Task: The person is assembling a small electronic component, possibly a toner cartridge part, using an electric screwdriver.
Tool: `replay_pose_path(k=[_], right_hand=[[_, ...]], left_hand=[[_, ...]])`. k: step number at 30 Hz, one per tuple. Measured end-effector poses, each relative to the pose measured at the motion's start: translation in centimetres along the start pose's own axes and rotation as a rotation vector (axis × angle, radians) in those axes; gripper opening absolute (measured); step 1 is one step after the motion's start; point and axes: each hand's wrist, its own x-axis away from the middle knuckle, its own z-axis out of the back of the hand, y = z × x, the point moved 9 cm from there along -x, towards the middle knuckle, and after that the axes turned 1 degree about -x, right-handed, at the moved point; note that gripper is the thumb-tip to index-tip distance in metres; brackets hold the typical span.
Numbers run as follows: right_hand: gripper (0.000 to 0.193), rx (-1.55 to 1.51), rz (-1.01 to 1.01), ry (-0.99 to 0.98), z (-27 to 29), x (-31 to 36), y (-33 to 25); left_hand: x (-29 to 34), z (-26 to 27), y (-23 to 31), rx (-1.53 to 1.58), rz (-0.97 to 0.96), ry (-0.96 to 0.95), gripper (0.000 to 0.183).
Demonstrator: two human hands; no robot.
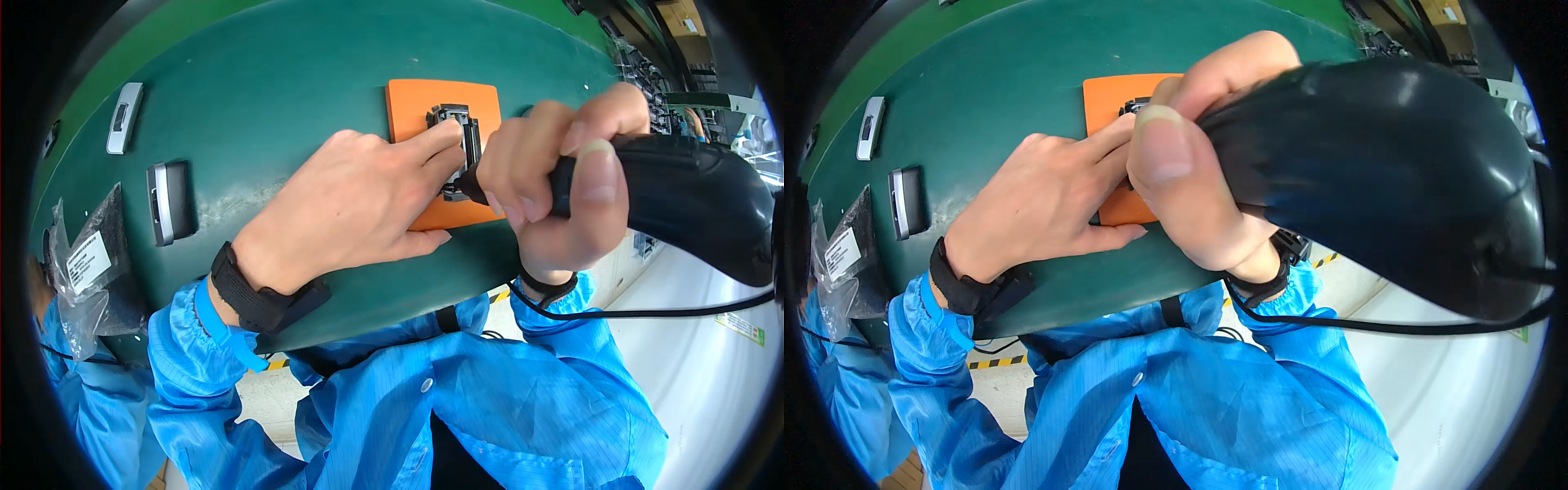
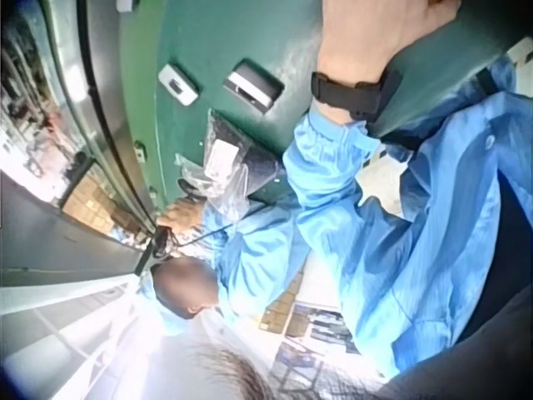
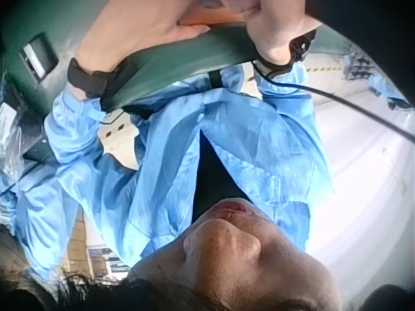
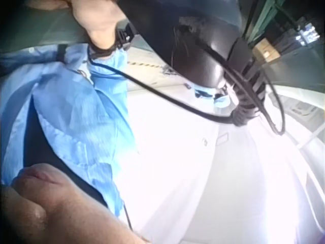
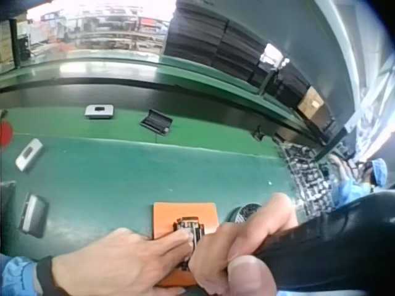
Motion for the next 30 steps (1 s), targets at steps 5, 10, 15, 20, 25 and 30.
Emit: replay_pose_path(k=[5,10,15,20,25,30], right_hand=[[0.016,0.105,0.003,0.028,-0.2,0.4,0.5],[0.014,0.064,0.018,-0.014,-0.8,-0.1,0.4],[0.014,-0.04,0.01,0.193,1.5,0.2,-0.6],[0.019,-0.19,0.257,0.405,7.5,3.3,-8.1],[0.019,-0.033,0.311,0.678,14.3,9.2,-11.0],[0.013,0.237,0.278,0.945,18.7,13.5,-10.9]], left_hand=[[0.4,0.3,0.2,-0.034,-0.031,0.056,0.055],[0.1,0.3,-0.2,-0.004,0.001,-0.022,0.056],[-0.3,1.0,0.2,-0.006,-0.003,-0.075,0.044],[-0.1,2.1,1.3,-0.218,-0.202,0.071,0.021],[-0.7,5.3,3.7,-0.018,-0.173,0.23,0.009],[0.9,7.4,0.0,0.949,0.55,0.474,0.011]])
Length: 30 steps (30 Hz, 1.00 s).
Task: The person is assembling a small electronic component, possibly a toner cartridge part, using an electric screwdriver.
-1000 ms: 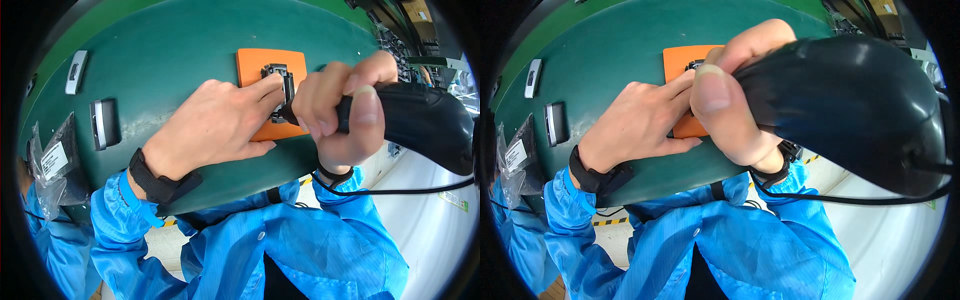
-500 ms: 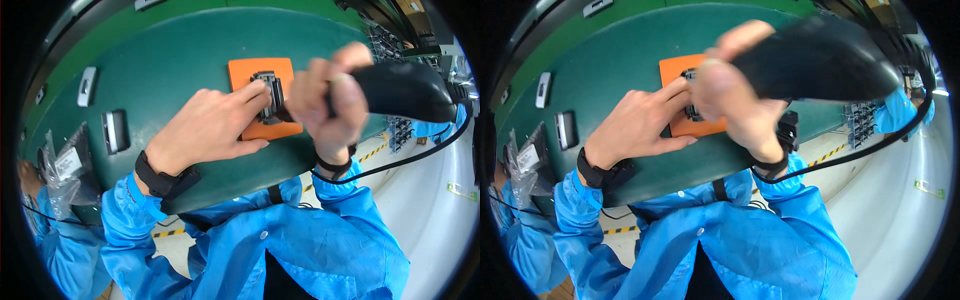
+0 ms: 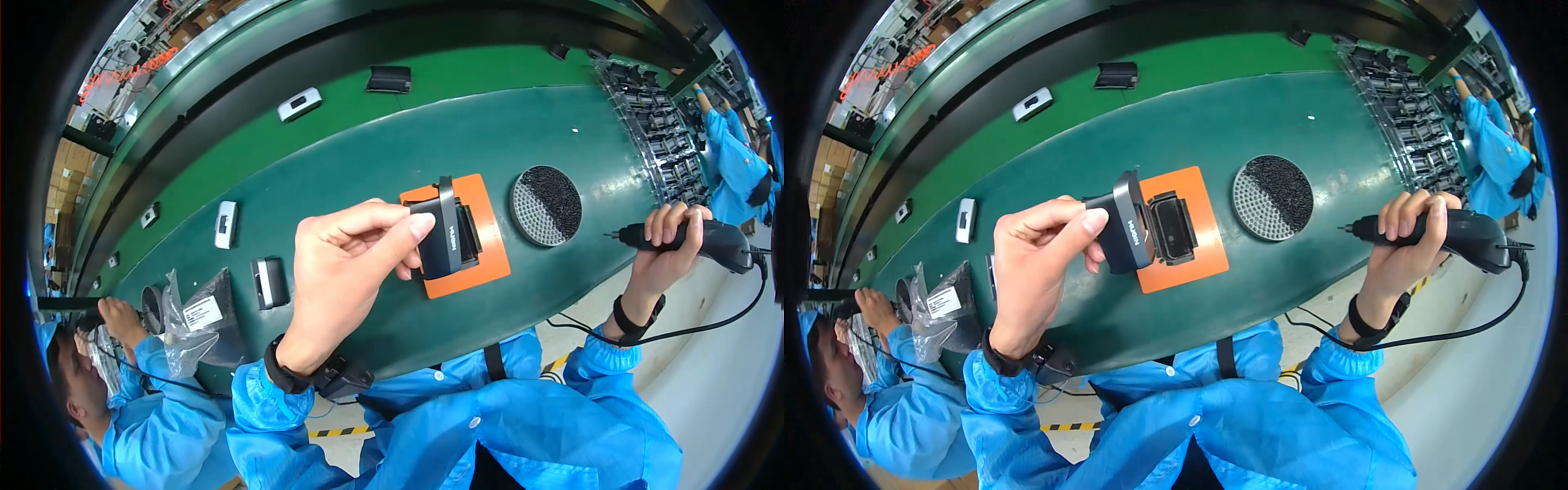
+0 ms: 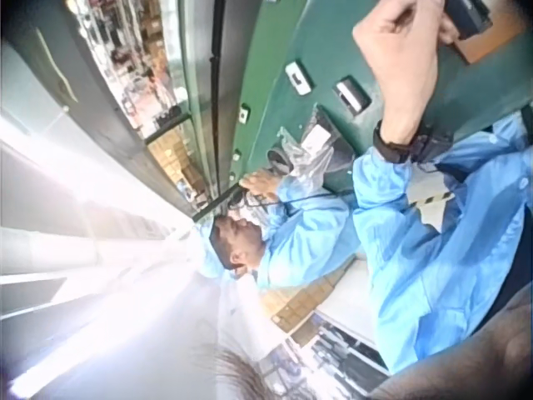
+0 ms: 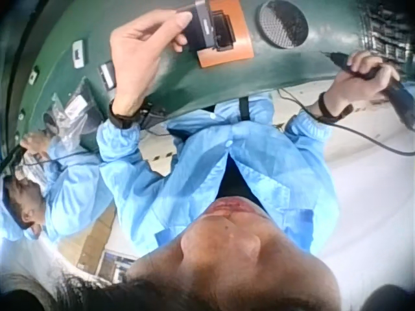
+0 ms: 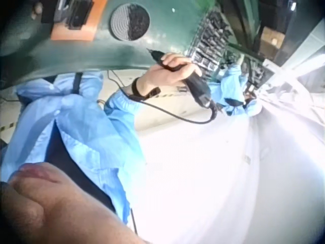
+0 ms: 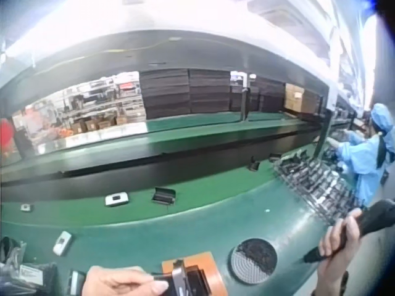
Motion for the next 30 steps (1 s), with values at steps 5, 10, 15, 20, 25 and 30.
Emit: replay_pose_path(k=[5,10,15,20,25,30], right_hand=[[0.013,0.055,-0.008,0.036,0.3,0.0,1.8],[0.007,0.125,0.055,0.058,1.0,-0.3,3.8],[0.006,0.306,0.193,0.055,2.1,-0.6,3.7],[0.006,0.151,0.267,0.022,1.7,-0.9,3.5],[0.007,0.2,0.322,0.026,1.4,-1.5,3.1],[0.008,0.211,0.319,0.05,1.0,-1.6,3.9]], left_hand=[[0.1,0.7,0.4,0.04,0.101,0.021,0.019],[0.3,2.0,1.0,0.015,0.114,0.117,0.018],[-5.1,13.9,1.6,-0.326,-0.091,0.468,0.019],[-8.6,33.2,0.6,-0.471,-0.004,0.834,0.011],[-12.5,38.8,-3.4,-0.36,0.118,0.968,0.007],[-15.3,39.7,-4.3,-0.704,0.115,0.916,0.017]])
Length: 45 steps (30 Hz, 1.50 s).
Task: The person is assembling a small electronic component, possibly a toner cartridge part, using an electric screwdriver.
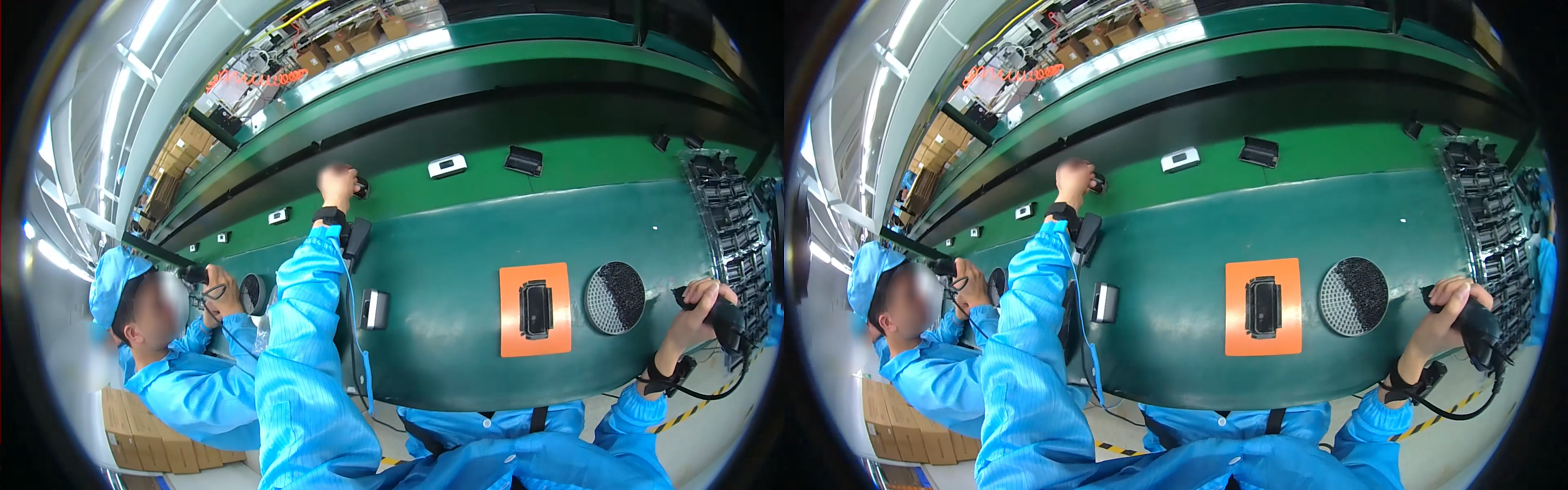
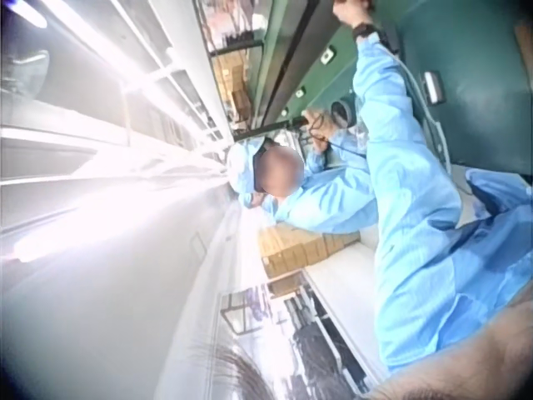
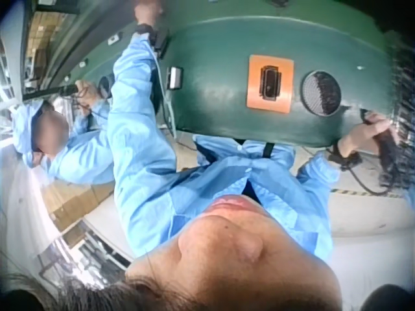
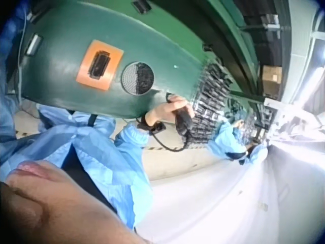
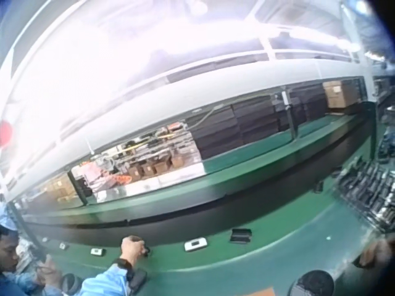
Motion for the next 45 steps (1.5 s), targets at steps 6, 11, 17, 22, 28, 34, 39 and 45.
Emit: replay_pose_path(k=[6,11,17,22,28,34,39,45], right_hand=[[0.007,-0.039,-0.016,0.034,-0.2,0.2,0.2],[0.005,-0.029,-0.079,0.059,0.8,0.1,0.4],[0.005,-0.077,-0.054,-0.033,2.4,0.0,1.3],[0.008,0.001,-0.082,0.082,0.4,0.4,0.6],[0.012,-0.142,-0.05,-0.019,-1.6,0.2,-0.3],[0.014,-0.089,-0.025,0.001,-1.1,0.0,-0.6],[0.012,-0.091,-0.011,-0.034,-1.3,0.4,-0.6],[0.01,-0.071,-0.009,-0.045,-1.6,0.3,-0.8]], left_hand=[[9.9,-9.0,9.5,-0.077,-0.228,-0.351,0.075],[10.4,-14.1,9.3,0.101,-0.189,-0.304,0.076],[17.9,-13.5,15.4,0.445,-0.136,-0.706,0.071],[29.7,-9.7,19.7,0.21,-0.44,-1.092,0.045],[39.5,-7.6,21.4,-0.007,-1.264,-1.14,0.027],[41.5,-7.4,22.5,-0.133,-1.552,-1.116,0.017],[42.1,-8.0,22.9,-0.269,-1.622,-1.158,0.014],[42.9,-8.4,23.3,-0.37,-1.714,-1.239,0.017]])
